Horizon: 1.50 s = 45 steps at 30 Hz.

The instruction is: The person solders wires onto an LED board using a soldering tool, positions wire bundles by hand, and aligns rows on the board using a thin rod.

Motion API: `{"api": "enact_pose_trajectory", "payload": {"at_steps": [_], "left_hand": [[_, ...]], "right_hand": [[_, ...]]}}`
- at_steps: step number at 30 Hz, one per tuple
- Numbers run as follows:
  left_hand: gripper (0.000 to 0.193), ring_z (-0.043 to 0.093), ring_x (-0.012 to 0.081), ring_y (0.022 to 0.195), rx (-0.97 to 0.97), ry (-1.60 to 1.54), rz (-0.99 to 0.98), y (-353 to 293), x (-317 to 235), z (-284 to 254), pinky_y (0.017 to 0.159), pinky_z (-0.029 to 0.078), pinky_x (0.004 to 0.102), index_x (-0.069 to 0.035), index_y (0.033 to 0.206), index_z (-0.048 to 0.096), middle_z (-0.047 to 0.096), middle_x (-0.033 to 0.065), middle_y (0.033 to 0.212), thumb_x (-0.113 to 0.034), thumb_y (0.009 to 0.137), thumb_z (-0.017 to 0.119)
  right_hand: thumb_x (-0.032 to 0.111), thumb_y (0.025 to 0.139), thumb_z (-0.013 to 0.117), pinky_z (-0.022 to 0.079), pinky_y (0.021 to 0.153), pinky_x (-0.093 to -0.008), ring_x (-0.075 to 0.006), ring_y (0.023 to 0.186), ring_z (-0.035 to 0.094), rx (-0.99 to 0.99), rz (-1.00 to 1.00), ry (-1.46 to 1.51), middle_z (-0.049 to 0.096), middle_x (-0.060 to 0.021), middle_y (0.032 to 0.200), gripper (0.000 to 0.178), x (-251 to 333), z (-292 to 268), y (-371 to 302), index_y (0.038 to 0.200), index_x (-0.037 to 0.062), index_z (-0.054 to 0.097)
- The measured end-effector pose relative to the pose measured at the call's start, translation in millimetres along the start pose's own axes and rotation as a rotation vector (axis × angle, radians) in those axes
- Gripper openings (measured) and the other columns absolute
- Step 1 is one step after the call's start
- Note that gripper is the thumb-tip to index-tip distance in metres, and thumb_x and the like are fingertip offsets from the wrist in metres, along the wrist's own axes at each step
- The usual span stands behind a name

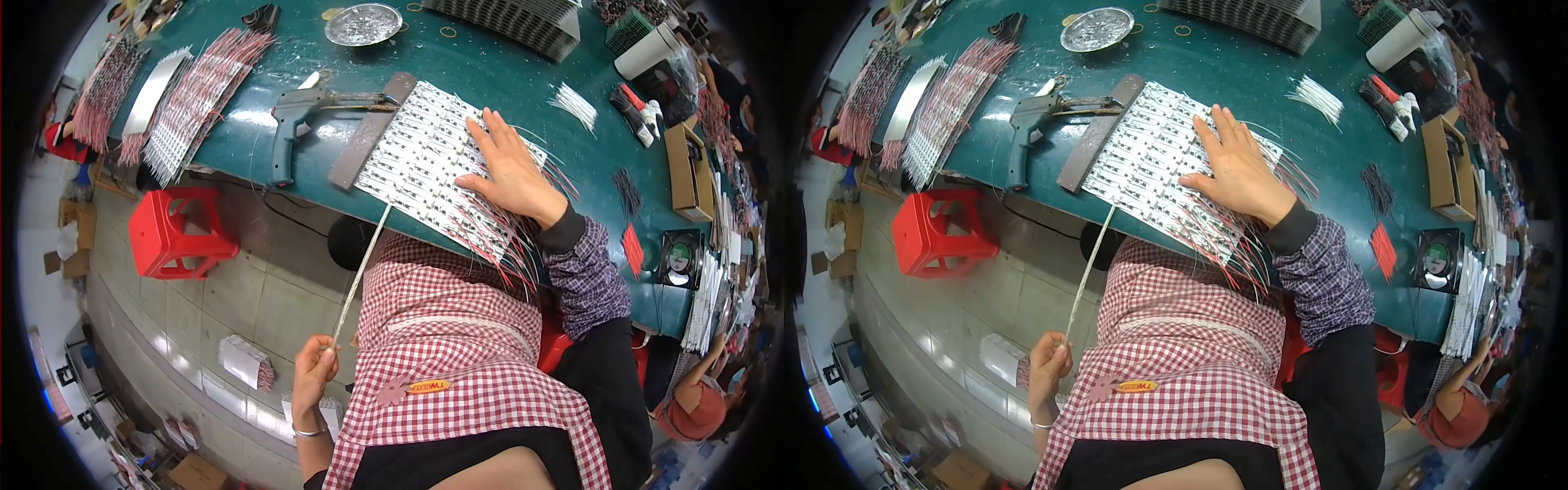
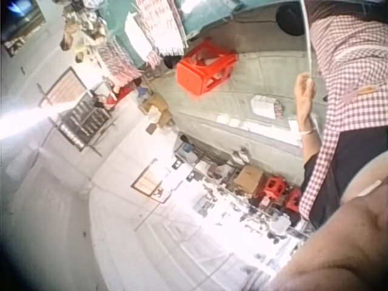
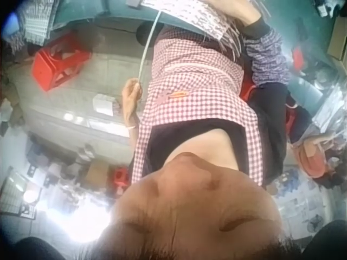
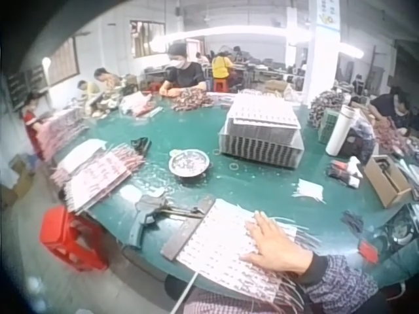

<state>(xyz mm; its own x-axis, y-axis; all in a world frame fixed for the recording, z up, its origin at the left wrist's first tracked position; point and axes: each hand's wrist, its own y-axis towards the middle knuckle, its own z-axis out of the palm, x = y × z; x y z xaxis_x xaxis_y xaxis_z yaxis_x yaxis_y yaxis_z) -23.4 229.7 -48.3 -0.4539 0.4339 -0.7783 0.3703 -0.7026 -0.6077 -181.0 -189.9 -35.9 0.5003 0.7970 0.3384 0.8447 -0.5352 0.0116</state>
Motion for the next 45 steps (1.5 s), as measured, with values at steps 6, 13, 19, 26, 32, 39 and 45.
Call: {"api": "enact_pose_trajectory", "payload": {"at_steps": [6,13,19,26,32,39,45], "left_hand": [[0.016,0.038,0.007,0.048,-0.264,0.491,0.227,-15,-9,28,0.045,0.028,0.0232,-0.001,0.106,0.057,0.052,0.0008,0.063,-0.013,0.097,0.058],[0.015,0.048,0.0168,0.048,-0.359,0.809,0.442,-11,-14,39,0.047,0.036,0.03,0.003,0.107,0.06,0.055,0.0116,0.064,-0.006,0.095,0.057],[0.019,0.037,0.002,0.049,-0.143,0.016,0.062,1,0,24,0.044,0.025,0.0199,0.004,0.107,0.065,0.057,-0.0003,0.07,-0.006,0.098,0.053],[0.026,0.03,0.0017,0.045,0.004,-0.043,0.056,9,-22,29,0.042,0.021,0.0198,0.007,0.11,0.063,0.054,-0.0004,0.067,-0.011,0.101,0.047],[0.028,0.03,0.0023,0.043,0.05,-0.003,0.038,25,-45,50,0.041,0.022,0.0199,0.008,0.11,0.061,0.052,-0.0015,0.065,-0.012,0.103,0.043],[0.028,0.031,0.0028,0.041,0.062,-0.035,0.008,44,-56,60,0.039,0.024,0.02,0.007,0.109,0.061,0.053,-0.0003,0.065,-0.011,0.103,0.042],[0.026,0.031,0.0025,0.042,0.051,0.022,0.04,53,-49,51,0.039,0.023,0.0199,0.006,0.106,0.062,0.052,-0.0009,0.063,-0.011,0.103,0.042]], "right_hand": [[0.048,0.084,0.067,0.017,0.118,-0.0497,-0.0467,0.144,0.018,0.01,0.019,0.002,0.021,-0.0344,0.152,0.088,3,-2,2,0.148,-0.0006,0.031],[0.048,0.084,0.067,0.017,0.118,-0.0499,-0.0459,0.144,0.018,-0.014,0.016,0.002,0.022,-0.0336,0.152,0.086,1,1,1,0.147,0.0,0.032],[0.049,0.085,0.066,0.016,0.118,-0.0496,-0.0455,0.144,0.018,-0.019,0.016,0.01,0.022,-0.0329,0.153,0.086,0,2,-1,0.147,0.0005,0.033],[0.047,0.085,0.066,0.016,0.118,-0.0494,-0.045,0.145,0.017,-0.008,0.033,0.016,0.02,-0.0319,0.153,0.085,-1,3,-1,0.148,0.0019,0.032],[0.046,0.084,0.067,0.018,0.117,-0.0506,-0.0457,0.144,0.02,-0.035,0.024,0.023,0.023,-0.0317,0.152,0.084,1,1,0,0.147,0.002,0.033],[0.044,0.084,0.069,0.019,0.117,-0.0515,-0.046,0.143,0.022,-0.058,0.009,0.03,0.025,-0.0318,0.151,0.084,3,2,-2,0.146,0.0,0.034],[0.043,0.084,0.069,0.02,0.117,-0.0509,-0.0452,0.143,0.021,-0.059,0.005,0.042,0.025,-0.0326,0.151,0.084,4,-1,-2,0.145,-0.0018,0.034]]}}
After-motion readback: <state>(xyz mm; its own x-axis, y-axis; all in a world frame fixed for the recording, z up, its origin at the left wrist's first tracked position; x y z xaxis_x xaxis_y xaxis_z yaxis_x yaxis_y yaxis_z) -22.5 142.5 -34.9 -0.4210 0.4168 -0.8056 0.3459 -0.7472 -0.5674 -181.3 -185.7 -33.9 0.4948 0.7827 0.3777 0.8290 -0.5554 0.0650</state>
